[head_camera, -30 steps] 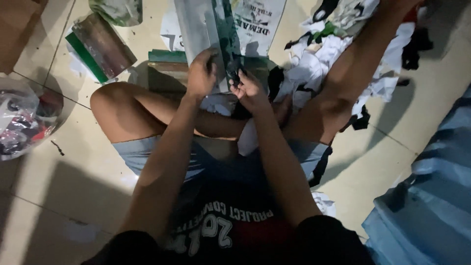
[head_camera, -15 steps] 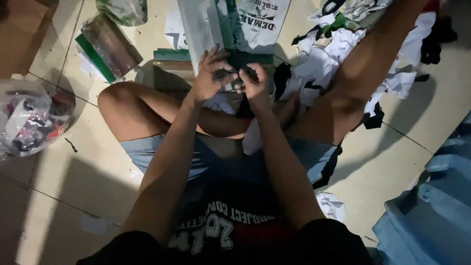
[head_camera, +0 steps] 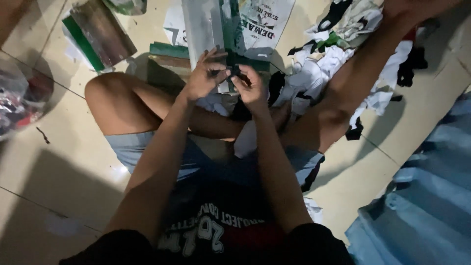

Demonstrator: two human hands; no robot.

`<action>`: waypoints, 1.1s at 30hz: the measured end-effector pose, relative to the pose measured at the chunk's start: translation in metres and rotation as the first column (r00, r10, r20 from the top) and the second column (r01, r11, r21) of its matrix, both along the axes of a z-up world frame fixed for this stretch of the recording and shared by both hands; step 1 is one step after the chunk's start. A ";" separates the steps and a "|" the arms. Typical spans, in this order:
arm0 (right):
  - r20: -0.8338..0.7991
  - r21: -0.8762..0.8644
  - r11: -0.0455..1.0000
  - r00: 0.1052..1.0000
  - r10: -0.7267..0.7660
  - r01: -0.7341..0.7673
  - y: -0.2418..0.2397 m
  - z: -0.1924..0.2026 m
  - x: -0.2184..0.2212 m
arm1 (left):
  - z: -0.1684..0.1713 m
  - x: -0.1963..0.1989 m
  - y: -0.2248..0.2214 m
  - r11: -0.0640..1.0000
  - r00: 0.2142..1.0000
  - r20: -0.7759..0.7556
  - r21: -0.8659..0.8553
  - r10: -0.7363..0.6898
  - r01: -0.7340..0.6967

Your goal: Cleaning ink off a screen printing squeegee using a cloth while sitting on the floor.

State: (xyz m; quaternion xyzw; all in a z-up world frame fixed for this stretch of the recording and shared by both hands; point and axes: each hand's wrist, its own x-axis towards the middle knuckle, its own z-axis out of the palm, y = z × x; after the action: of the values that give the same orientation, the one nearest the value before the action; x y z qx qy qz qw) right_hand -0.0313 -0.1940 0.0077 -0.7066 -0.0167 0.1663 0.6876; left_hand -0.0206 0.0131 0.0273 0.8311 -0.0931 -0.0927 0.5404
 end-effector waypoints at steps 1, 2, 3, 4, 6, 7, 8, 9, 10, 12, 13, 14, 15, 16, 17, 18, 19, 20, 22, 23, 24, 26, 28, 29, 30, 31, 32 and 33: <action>0.001 -0.006 1.000 1.000 0.009 -0.009 0.005 -0.002 -0.001 | -0.002 -0.001 -0.001 1.000 1.000 0.001 -0.006 0.009 -0.009; -0.020 0.039 0.999 0.999 -0.027 0.028 0.009 -0.005 -0.003 | -0.004 -0.002 -0.003 0.998 0.998 0.039 -0.048 0.051 -0.049; -0.039 0.084 0.994 0.997 -0.065 0.068 0.013 -0.007 -0.003 | -0.005 -0.001 -0.004 0.992 0.993 0.078 -0.090 0.091 -0.084; -0.035 0.079 0.995 0.998 -0.058 0.061 0.014 -0.010 -0.001 | -0.004 -0.002 -0.005 0.991 0.992 0.081 -0.095 0.098 -0.090; -0.127 0.037 0.994 0.987 -0.098 0.104 0.015 -0.015 0.003 | -0.001 -0.005 -0.007 0.980 0.982 0.063 -0.101 0.176 -0.169; -0.117 0.033 0.995 0.989 -0.092 0.096 0.013 -0.024 0.008 | -0.004 -0.004 -0.008 0.979 0.981 0.071 -0.108 0.183 -0.175; -0.125 0.032 0.990 0.983 -0.133 0.138 0.012 -0.032 0.012 | -0.007 -0.004 -0.008 0.952 0.958 0.045 -0.133 0.283 -0.275; -0.137 0.028 0.984 0.976 -0.172 0.177 0.008 -0.041 0.015 | -0.010 -0.006 -0.009 0.914 0.925 0.011 -0.158 0.380 -0.374; -0.131 0.021 0.985 0.978 -0.164 0.168 0.012 -0.018 0.023 | -0.040 -0.001 -0.003 0.909 0.921 0.012 -0.167 0.388 -0.381; -0.199 -0.319 0.921 0.934 -0.295 0.223 0.017 0.026 0.027 | -0.105 -0.009 0.002 0.849 0.858 0.353 0.244 0.373 -0.469; -0.202 -0.329 0.921 0.938 -0.283 0.207 0.014 0.028 0.026 | -0.087 -0.008 0.001 0.844 0.855 0.343 0.239 0.390 -0.480; -0.180 -0.365 0.912 0.947 -0.265 0.186 0.010 0.030 0.026 | -0.069 -0.008 0.001 0.842 0.873 0.348 0.299 0.341 -0.448; -0.155 -0.393 0.904 0.957 -0.247 0.169 0.011 0.031 0.027 | -0.049 -0.003 0.006 0.835 0.889 0.356 0.362 0.288 -0.415; -0.156 -0.396 0.905 0.959 -0.234 0.156 0.009 0.028 0.026 | -0.038 -0.006 0.002 0.830 0.886 0.353 0.361 0.300 -0.425; -0.113 -0.434 0.890 0.971 -0.209 0.140 0.008 0.024 0.026 | -0.028 -0.005 0.000 0.785 0.901 0.321 0.456 0.293 -0.418; -0.071 -0.471 0.873 0.981 -0.181 0.127 0.006 0.020 0.027 | -0.017 -0.004 -0.003 0.733 0.913 0.287 0.547 0.290 -0.404; -0.068 -0.472 0.872 0.981 -0.182 0.129 0.008 0.018 0.027 | -0.017 -0.001 -0.004 0.735 0.913 0.288 0.544 0.289 -0.405; 0.059 -0.508 0.846 0.986 -0.153 0.162 0.010 0.015 0.027 | -0.018 0.003 -0.005 0.727 0.916 0.253 0.557 0.311 -0.401; 0.180 -0.543 0.817 0.977 -0.113 0.195 0.014 0.020 0.029 | -0.022 0.004 -0.009 0.722 0.918 0.211 0.568 0.335 -0.394; 0.269 -0.540 0.812 0.960 -0.082 0.221 0.017 0.028 0.030 | -0.024 0.003 -0.009 0.720 0.909 0.250 0.554 0.334 -0.417; 0.356 -0.536 0.808 0.933 -0.049 0.247 0.020 0.035 0.031 | -0.026 0.000 -0.010 0.718 0.898 0.287 0.540 0.333 -0.439; 0.332 -0.524 0.829 0.943 -0.011 0.194 0.027 0.048 0.037 | -0.017 -0.001 -0.009 0.759 0.894 0.282 0.475 0.347 -0.444; 0.320 -0.507 0.850 0.947 0.027 0.147 0.037 0.049 0.056 | -0.011 0.003 -0.006 0.794 0.888 0.287 0.405 0.360 -0.453; 0.344 -0.550 0.827 0.934 0.102 0.112 0.042 0.042 0.067 | -0.010 0.003 -0.004 0.823 0.901 0.250 0.375 0.354 -0.427; 0.363 -0.594 0.801 0.915 0.177 0.080 0.047 0.035 0.078 | -0.009 0.002 -0.002 0.850 0.914 0.213 0.342 0.346 -0.401; 0.365 -0.589 0.803 0.915 0.171 0.085 0.054 0.024 0.090 | -0.012 0.002 -0.001 0.850 0.915 0.215 0.347 0.340 -0.397; 0.413 -0.639 0.767 0.866 0.281 0.055 0.061 0.012 0.103 | -0.014 0.002 0.000 0.848 0.907 0.273 0.343 0.322 -0.404; 0.447 -0.691 0.722 0.804 0.391 0.033 0.066 0.001 0.116 | -0.017 0.003 0.000 0.847 0.895 0.327 0.337 0.304 -0.411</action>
State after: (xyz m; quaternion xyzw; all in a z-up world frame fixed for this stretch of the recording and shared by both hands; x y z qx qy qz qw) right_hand 0.0849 -0.1278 0.0085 -0.9155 -0.2303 0.0135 0.3296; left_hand -0.0173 0.0129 0.0106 0.9305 0.0148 0.1039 0.3509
